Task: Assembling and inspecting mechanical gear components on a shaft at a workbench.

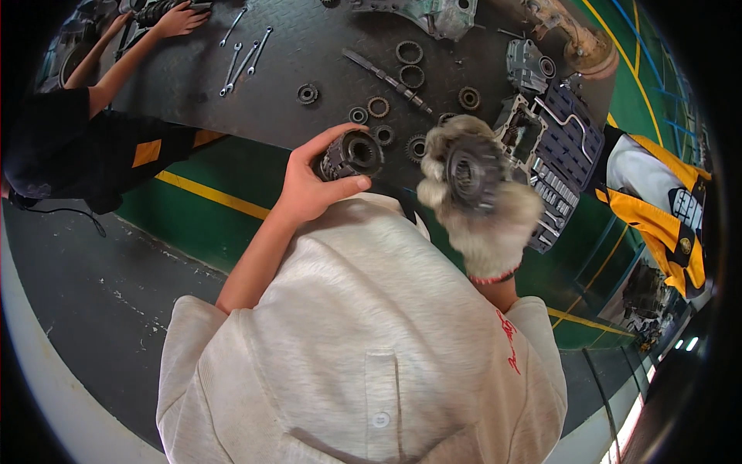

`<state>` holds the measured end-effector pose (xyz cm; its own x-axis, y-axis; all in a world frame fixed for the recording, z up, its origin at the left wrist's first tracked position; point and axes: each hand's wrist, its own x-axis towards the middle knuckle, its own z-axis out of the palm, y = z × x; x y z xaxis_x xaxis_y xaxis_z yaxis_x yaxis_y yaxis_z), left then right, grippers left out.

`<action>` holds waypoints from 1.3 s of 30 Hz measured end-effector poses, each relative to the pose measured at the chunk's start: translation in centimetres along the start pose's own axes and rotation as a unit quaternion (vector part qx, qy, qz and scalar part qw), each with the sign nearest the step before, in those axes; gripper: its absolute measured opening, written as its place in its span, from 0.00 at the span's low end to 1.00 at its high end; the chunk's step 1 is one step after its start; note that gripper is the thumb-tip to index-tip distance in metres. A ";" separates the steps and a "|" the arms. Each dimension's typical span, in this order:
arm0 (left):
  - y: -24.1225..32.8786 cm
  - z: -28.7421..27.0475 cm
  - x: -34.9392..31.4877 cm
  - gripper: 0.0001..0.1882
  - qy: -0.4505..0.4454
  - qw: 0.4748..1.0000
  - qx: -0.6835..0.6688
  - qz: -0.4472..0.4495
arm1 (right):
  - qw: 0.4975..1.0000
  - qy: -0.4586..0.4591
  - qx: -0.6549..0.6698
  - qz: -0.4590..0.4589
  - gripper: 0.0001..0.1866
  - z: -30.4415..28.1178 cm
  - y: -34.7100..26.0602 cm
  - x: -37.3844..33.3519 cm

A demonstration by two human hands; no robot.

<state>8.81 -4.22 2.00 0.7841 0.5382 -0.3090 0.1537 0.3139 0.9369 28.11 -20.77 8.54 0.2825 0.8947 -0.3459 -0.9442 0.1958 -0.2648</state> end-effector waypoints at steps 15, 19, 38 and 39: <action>6.0 -2.3 -1.9 0.48 -0.095 0.967 0.109 0.209 | 0.902 0.174 -0.373 -0.130 0.42 6.0 4.8 -2.4; 8.1 -2.0 -2.5 0.43 -0.056 0.941 0.167 0.288 | 0.785 0.144 -0.571 -0.193 0.40 6.4 5.5 -1.5; 11.2 -4.4 -4.2 0.43 -0.030 0.885 0.330 0.326 | 0.604 0.025 -0.743 -0.287 0.33 8.3 7.9 0.2; 11.1 -4.4 -4.2 0.43 -0.027 0.885 0.331 0.327 | 0.567 0.011 -0.774 -0.281 0.34 8.4 7.8 0.2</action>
<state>4.58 0.47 12.96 0.8605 0.3913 0.3261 -0.0391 -0.5876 0.8082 19.41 -15.70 14.00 0.4837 0.8570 0.1779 0.5710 -0.1550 -0.8062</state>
